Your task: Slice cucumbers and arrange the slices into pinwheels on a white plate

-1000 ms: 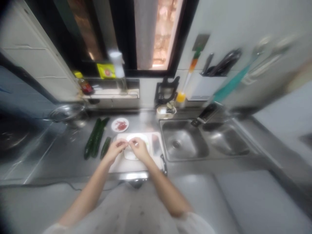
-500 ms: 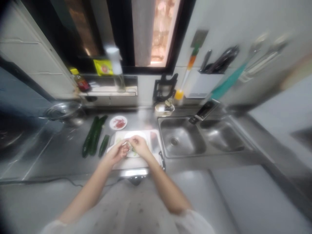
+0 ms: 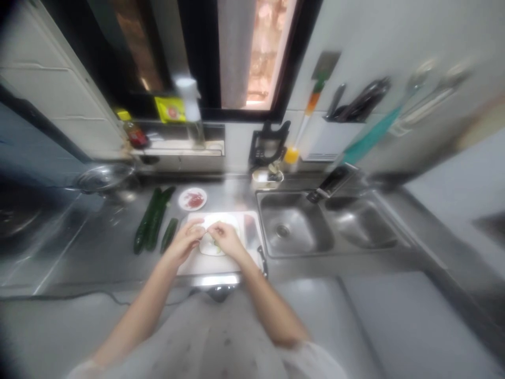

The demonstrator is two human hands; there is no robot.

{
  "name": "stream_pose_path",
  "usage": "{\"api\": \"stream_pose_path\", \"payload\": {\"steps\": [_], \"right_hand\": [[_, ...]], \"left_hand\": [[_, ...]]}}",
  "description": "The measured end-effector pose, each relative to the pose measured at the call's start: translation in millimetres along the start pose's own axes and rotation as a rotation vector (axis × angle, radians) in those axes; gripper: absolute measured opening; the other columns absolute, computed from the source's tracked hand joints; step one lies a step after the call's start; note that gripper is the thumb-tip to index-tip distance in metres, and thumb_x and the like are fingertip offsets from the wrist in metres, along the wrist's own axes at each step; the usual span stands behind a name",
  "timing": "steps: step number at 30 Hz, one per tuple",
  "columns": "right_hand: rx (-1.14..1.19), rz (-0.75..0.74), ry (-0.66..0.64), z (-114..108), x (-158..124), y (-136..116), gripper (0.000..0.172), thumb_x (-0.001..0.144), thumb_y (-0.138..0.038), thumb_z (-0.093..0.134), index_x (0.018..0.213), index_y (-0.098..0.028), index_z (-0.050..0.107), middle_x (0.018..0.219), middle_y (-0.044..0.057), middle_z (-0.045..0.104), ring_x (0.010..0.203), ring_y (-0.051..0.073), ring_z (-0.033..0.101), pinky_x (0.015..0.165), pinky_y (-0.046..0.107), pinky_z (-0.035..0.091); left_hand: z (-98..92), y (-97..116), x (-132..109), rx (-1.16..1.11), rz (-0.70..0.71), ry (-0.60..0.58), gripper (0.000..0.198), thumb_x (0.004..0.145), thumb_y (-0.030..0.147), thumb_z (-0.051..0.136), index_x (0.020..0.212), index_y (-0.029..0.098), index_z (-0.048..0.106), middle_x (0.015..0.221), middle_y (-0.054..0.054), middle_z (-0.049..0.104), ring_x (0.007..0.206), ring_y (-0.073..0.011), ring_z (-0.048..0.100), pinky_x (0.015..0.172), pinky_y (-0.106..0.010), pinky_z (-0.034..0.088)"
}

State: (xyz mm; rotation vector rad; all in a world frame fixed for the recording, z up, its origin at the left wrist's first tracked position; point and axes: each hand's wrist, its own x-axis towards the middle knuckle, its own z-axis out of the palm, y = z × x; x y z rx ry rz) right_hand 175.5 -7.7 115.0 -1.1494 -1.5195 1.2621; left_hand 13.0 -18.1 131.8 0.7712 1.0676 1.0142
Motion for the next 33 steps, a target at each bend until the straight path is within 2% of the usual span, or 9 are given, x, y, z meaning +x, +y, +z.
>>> {"api": "stream_pose_path", "payload": {"steps": [4,12,16,22,27,33], "right_hand": [[0.005,0.003,-0.024,1,-2,1,0.021,0.084,-0.037,0.057,0.078,-0.017,0.06,0.07,0.0,0.06,0.063,0.012,0.054,0.062,0.025,0.043],[-0.117,-0.07,0.008,0,-5,-3,0.017,0.085,-0.032,0.054,0.077,-0.018,0.058,0.073,-0.001,0.061,0.069,0.013,0.055,0.067,0.024,0.043],[-0.133,-0.067,0.007,-3,-6,-6,0.018,0.085,-0.033,0.054,0.076,-0.018,0.058,0.075,-0.001,0.061,0.072,0.013,0.056,0.07,0.025,0.044],[-0.102,-0.017,0.007,-3,-5,-8,0.016,0.085,-0.033,0.054,0.08,-0.019,0.059,0.072,-0.001,0.06,0.068,0.013,0.056,0.067,0.025,0.045],[-0.166,-0.016,0.04,-4,-2,-2,0.011,0.081,-0.029,0.058,0.082,-0.019,0.061,0.077,0.0,0.064,0.073,0.014,0.057,0.069,0.026,0.046],[-0.179,-0.056,0.039,-7,2,12,0.012,0.08,-0.027,0.056,0.082,-0.018,0.063,0.082,0.002,0.066,0.076,0.015,0.059,0.073,0.027,0.046]], "left_hand": [[-1.2,0,0,0.076,0.061,0.005,0.056,0.058,0.032,0.08,0.108,0.018,0.06,0.071,0.004,0.059,0.055,-0.005,0.048,0.048,-0.015,0.029],[0.7,2,1,0.181,0.123,-0.046,0.051,0.059,0.03,0.078,0.104,0.017,0.058,0.066,0.004,0.059,0.058,-0.0078,0.052,0.057,-0.018,0.038],[-0.4,0,5,0.239,0.204,-0.075,0.047,0.062,0.03,0.076,0.104,0.016,0.061,0.067,0.003,0.059,0.062,-0.0093,0.054,0.063,-0.021,0.042],[-2.0,-3,7,0.525,0.327,-0.027,0.031,0.069,0.03,0.07,0.095,0.014,0.07,0.068,0.0,0.061,0.062,-0.0108,0.054,0.062,-0.023,0.043],[-6.4,-10,10,0.719,0.336,0.031,0.025,0.073,0.036,0.066,0.085,0.016,0.073,0.073,-0.004,0.068,0.071,-0.0158,0.06,0.067,-0.026,0.046],[-8.9,-18,14,0.733,0.313,-0.014,0.025,0.074,0.038,0.062,0.08,0.016,0.071,0.079,-0.005,0.071,0.075,-0.0178,0.062,0.069,-0.027,0.046]]}}
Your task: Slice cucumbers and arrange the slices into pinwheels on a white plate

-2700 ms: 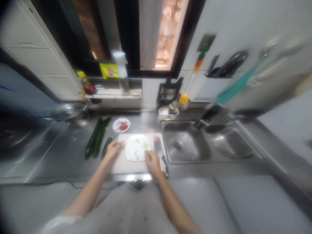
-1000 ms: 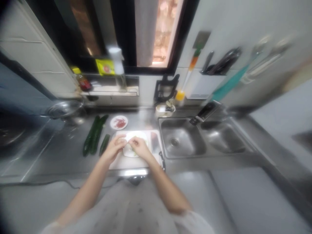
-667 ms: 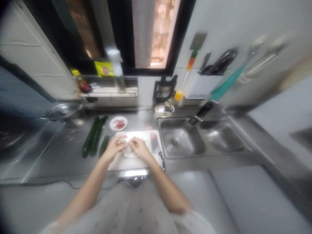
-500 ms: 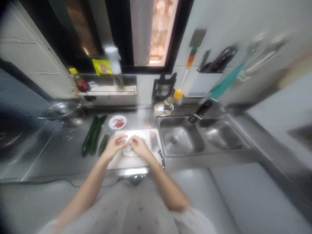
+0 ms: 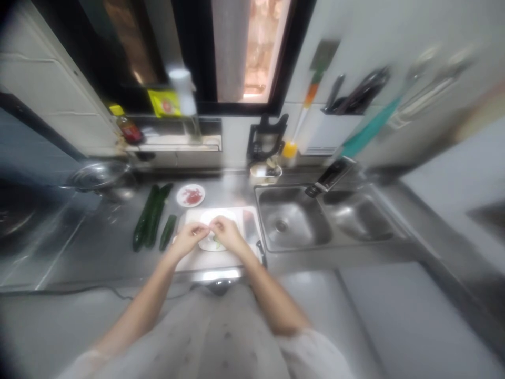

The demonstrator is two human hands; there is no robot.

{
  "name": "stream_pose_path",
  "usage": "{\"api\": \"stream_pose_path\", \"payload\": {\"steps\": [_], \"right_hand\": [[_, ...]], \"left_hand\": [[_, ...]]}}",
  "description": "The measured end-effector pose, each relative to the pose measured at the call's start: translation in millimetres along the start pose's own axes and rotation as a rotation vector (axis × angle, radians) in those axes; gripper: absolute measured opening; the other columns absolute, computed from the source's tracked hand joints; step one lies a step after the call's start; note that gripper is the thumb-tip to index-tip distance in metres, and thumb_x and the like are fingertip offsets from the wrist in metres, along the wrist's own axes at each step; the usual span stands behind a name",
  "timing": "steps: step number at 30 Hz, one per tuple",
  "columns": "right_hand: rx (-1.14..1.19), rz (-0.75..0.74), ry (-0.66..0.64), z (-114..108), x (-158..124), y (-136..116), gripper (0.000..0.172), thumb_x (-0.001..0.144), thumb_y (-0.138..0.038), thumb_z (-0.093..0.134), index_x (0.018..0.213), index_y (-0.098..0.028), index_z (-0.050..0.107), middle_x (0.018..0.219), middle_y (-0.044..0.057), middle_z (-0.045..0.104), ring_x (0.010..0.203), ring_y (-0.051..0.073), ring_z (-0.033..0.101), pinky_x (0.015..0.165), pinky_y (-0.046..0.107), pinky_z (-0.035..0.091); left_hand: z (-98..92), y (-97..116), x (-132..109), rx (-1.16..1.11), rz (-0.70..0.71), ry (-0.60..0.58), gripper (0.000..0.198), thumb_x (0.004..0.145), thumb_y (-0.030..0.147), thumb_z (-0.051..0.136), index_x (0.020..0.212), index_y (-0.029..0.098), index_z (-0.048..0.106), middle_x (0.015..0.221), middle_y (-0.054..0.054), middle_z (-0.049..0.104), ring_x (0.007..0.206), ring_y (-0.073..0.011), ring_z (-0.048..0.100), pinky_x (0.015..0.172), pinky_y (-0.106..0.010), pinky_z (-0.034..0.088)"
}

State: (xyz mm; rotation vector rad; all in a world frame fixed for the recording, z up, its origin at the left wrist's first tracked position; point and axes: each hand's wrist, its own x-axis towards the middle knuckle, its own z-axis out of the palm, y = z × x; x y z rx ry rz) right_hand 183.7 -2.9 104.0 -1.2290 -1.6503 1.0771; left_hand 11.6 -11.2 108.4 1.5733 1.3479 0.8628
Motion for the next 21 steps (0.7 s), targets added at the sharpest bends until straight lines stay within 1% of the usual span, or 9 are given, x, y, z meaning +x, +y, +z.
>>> {"api": "stream_pose_path", "payload": {"steps": [3,6,11,16,21], "right_hand": [[-0.004,-0.003,-0.017,0,1,5,0.013,0.079,-0.025,0.055,0.083,-0.017,0.064,0.083,0.002,0.066,0.077,0.015,0.059,0.074,0.027,0.045],[-0.049,0.027,-0.027,0,3,12,0.011,0.078,-0.023,0.056,0.081,-0.017,0.064,0.08,0.001,0.065,0.073,0.014,0.058,0.072,0.026,0.044],[-0.212,0.12,-0.059,5,5,36,0.009,0.078,-0.021,0.059,0.078,-0.017,0.066,0.072,-0.001,0.064,0.068,0.013,0.055,0.069,0.024,0.042],[-0.333,0.193,-0.118,10,0,57,0.008,0.081,-0.02,0.061,0.081,-0.015,0.067,0.076,0.002,0.067,0.071,0.013,0.057,0.066,0.022,0.04],[-0.516,0.217,-0.194,15,-2,68,0.009,0.084,-0.02,0.061,0.087,-0.013,0.066,0.079,0.004,0.067,0.073,0.013,0.057,0.066,0.022,0.037]], "left_hand": [[1.7,-4,1,-0.007,-0.004,-0.033,0.024,0.075,0.037,0.06,0.08,0.016,0.071,0.079,-0.005,0.071,0.076,-0.0181,0.062,0.07,-0.027,0.045],[4.6,-13,5,0.0,-0.033,-0.076,0.023,0.075,0.035,0.059,0.08,0.016,0.07,0.078,-0.005,0.071,0.076,-0.0183,0.062,0.07,-0.027,0.046],[15.0,-39,12,0.045,-0.085,-0.135,0.02,0.075,0.031,0.06,0.081,0.015,0.07,0.079,-0.006,0.071,0.078,-0.0185,0.064,0.071,-0.026,0.047],[26.6,-64,15,0.16,-0.15,-0.131,0.017,0.076,0.023,0.06,0.086,0.015,0.072,0.084,-0.006,0.073,0.079,-0.0173,0.065,0.073,-0.025,0.046],[36.1,-74,14,0.335,-0.214,-0.128,0.016,0.079,0.023,0.06,0.087,0.016,0.072,0.085,-0.006,0.073,0.078,-0.0164,0.064,0.07,-0.023,0.044]]}}
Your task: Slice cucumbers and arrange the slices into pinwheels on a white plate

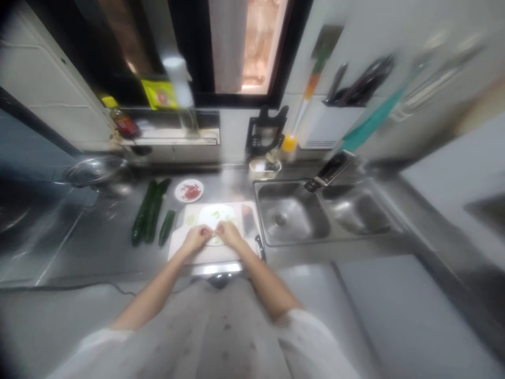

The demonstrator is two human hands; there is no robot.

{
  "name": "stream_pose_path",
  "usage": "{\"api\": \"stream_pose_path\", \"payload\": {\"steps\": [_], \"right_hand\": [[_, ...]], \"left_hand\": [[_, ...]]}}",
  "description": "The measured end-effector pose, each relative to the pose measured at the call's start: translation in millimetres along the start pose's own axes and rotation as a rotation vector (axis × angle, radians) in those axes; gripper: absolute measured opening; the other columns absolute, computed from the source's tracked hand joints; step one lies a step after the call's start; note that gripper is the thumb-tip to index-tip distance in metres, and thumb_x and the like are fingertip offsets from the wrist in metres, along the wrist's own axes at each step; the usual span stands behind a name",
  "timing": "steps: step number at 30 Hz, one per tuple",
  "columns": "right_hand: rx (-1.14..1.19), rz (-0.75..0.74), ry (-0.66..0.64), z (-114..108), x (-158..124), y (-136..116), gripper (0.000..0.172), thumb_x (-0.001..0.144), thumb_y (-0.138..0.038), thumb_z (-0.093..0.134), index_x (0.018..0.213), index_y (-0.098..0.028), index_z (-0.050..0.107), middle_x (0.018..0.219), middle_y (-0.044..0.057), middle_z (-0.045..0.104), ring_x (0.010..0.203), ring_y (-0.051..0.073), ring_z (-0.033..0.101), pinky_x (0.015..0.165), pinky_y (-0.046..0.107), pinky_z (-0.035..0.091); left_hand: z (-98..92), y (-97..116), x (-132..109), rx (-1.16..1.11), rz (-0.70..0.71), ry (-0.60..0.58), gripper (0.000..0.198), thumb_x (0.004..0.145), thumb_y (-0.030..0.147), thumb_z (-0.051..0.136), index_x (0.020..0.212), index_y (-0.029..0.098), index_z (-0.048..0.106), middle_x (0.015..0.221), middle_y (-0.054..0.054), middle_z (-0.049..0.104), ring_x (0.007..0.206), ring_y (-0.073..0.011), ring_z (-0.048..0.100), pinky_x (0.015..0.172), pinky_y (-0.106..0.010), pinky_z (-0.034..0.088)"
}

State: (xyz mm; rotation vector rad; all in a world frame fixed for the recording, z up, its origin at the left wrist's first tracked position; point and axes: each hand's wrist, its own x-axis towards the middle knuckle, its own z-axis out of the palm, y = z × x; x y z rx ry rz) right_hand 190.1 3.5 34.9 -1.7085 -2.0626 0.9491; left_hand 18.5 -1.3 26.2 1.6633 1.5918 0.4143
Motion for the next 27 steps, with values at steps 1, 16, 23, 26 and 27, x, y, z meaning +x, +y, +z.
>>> {"api": "stream_pose_path", "payload": {"steps": [1,16,23,26,27], "right_hand": [[-0.04,-0.007,-0.015,2,1,1,0.01,0.084,-0.02,0.06,0.087,-0.013,0.066,0.08,0.005,0.067,0.075,0.014,0.057,0.067,0.022,0.036],[-0.298,-0.041,-0.16,10,6,1,0.017,0.092,-0.022,0.05,0.094,-0.014,0.065,0.096,0.012,0.068,0.092,0.019,0.059,0.077,0.024,0.036],[-0.322,-0.068,-0.169,12,7,3,0.017,0.092,-0.022,0.05,0.095,-0.013,0.065,0.098,0.012,0.067,0.093,0.019,0.058,0.078,0.025,0.036],[-0.345,-0.078,-0.181,13,8,3,0.017,0.092,-0.021,0.05,0.094,-0.013,0.065,0.098,0.013,0.067,0.093,0.019,0.058,0.078,0.025,0.036],[-0.353,-0.082,-0.185,13,9,3,0.017,0.092,-0.021,0.05,0.094,-0.013,0.065,0.099,0.013,0.067,0.093,0.019,0.058,0.079,0.025,0.036]], "left_hand": [[2.0,0,0,0.041,-0.015,0.0,0.016,0.079,0.024,0.06,0.087,0.017,0.072,0.085,-0.006,0.072,0.078,-0.0166,0.064,0.07,-0.023,0.043],[18.1,1,2,0.373,-0.068,0.007,0.027,0.086,0.031,0.047,0.087,0.021,0.071,0.089,-0.009,0.072,0.083,-0.0218,0.064,0.069,-0.027,0.039],[16.0,4,-1,0.384,-0.063,0.01,0.028,0.088,0.029,0.046,0.088,0.02,0.071,0.091,-0.01,0.072,0.085,-0.0212,0.064,0.071,-0.027,0.04],[15.7,4,-1,0.381,-0.064,0.009,0.026,0.088,0.028,0.046,0.09,0.02,0.071,0.094,-0.01,0.071,0.088,-0.0207,0.063,0.072,-0.026,0.041],[15.7,4,-1,0.381,-0.064,0.008,0.026,0.087,0.027,0.047,0.091,0.02,0.071,0.095,-0.009,0.071,0.089,-0.0205,0.063,0.073,-0.026,0.041]]}}
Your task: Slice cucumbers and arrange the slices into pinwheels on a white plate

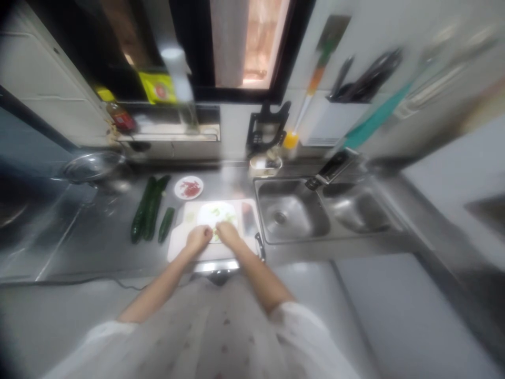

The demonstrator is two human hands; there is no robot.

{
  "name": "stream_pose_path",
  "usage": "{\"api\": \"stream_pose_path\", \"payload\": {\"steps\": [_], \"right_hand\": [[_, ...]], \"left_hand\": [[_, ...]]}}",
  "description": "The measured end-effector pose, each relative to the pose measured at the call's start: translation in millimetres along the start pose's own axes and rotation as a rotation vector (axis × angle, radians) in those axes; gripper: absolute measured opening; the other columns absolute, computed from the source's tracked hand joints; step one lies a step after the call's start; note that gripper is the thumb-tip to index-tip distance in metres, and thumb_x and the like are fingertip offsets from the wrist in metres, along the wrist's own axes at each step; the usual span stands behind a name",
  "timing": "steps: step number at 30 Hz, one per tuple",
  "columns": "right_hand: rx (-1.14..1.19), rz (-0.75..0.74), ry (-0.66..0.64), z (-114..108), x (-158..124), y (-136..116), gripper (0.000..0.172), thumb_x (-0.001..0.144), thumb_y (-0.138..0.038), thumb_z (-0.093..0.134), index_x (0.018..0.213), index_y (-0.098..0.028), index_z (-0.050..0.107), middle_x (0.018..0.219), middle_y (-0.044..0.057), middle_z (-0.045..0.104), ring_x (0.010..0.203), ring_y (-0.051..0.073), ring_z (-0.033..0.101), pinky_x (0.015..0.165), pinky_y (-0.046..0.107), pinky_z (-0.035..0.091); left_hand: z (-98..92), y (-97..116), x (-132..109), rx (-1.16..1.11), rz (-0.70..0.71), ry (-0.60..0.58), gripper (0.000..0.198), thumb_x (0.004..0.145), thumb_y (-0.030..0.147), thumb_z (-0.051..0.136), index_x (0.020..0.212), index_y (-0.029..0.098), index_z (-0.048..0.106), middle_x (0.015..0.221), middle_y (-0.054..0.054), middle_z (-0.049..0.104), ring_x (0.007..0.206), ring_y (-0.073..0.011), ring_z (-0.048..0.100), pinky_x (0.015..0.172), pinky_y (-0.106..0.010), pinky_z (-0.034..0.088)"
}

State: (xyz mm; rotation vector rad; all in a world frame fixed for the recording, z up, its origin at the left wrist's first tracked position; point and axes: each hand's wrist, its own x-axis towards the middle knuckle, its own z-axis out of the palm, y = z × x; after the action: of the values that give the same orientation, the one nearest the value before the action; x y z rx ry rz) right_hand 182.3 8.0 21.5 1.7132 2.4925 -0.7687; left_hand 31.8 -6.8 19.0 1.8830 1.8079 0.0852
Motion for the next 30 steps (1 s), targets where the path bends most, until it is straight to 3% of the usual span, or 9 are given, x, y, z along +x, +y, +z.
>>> {"api": "stream_pose_path", "payload": {"steps": [5,7,11,15,20,30], "right_hand": [[-0.031,-0.003,0.0,0,0,-1,0.018,0.093,-0.022,0.049,0.096,-0.013,0.064,0.1,0.013,0.067,0.095,0.02,0.058,0.081,0.026,0.036],[-0.047,0.006,0.006,1,-1,-2,0.018,0.093,-0.022,0.048,0.097,-0.013,0.064,0.101,0.013,0.067,0.095,0.02,0.057,0.081,0.026,0.036],[-0.075,0.013,0.016,1,-2,-2,0.02,0.094,-0.025,0.047,0.098,-0.014,0.063,0.102,0.013,0.066,0.094,0.02,0.057,0.079,0.026,0.037],[-0.087,0.019,0.021,-1,-3,-2,0.019,0.093,-0.023,0.047,0.099,-0.014,0.063,0.103,0.013,0.065,0.095,0.021,0.057,0.078,0.026,0.037],[-0.072,0.034,0.015,-2,-3,-2,0.019,0.092,-0.022,0.047,0.101,-0.015,0.063,0.107,0.014,0.063,0.099,0.021,0.055,0.081,0.027,0.037],[-0.101,0.096,0.064,-6,-11,0,0.022,0.096,-0.023,0.042,0.103,-0.016,0.061,0.111,0.012,0.061,0.102,0.02,0.053,0.08,0.027,0.04]], "left_hand": [[1.7,-2,-2,-0.004,0.017,0.014,0.022,0.085,0.022,0.051,0.096,0.021,0.07,0.099,-0.007,0.068,0.092,-0.0197,0.06,0.077,-0.027,0.041],[3.5,-3,-7,0.01,0.06,0.075,0.022,0.086,0.023,0.052,0.1,0.021,0.068,0.1,-0.007,0.066,0.093,-0.02,0.058,0.079,-0.028,0.042],[10.8,-6,-21,0.085,0.28,0.221,0.025,0.089,0.022,0.047,0.102,0.02,0.068,0.102,-0.009,0.062,0.099,-0.0216,0.052,0.084,-0.03,0.042],[19.0,-13,-29,0.101,0.462,0.214,0.032,0.09,0.018,0.044,0.115,0.019,0.065,0.105,-0.009,0.062,0.1,-0.0222,0.05,0.087,-0.032,0.042],[22.3,-18,-30,0.112,0.492,0.191,0.039,0.09,0.019,0.046,0.126,0.021,0.059,0.105,-0.01,0.062,0.1,-0.0228,0.049,0.086,-0.034,0.043],[26.4,-20,-29,0.168,0.531,0.245,0.028,0.089,0.019,0.048,0.11,0.02,0.066,0.104,-0.009,0.062,0.096,-0.0225,0.049,0.083,-0.036,0.045]]}}
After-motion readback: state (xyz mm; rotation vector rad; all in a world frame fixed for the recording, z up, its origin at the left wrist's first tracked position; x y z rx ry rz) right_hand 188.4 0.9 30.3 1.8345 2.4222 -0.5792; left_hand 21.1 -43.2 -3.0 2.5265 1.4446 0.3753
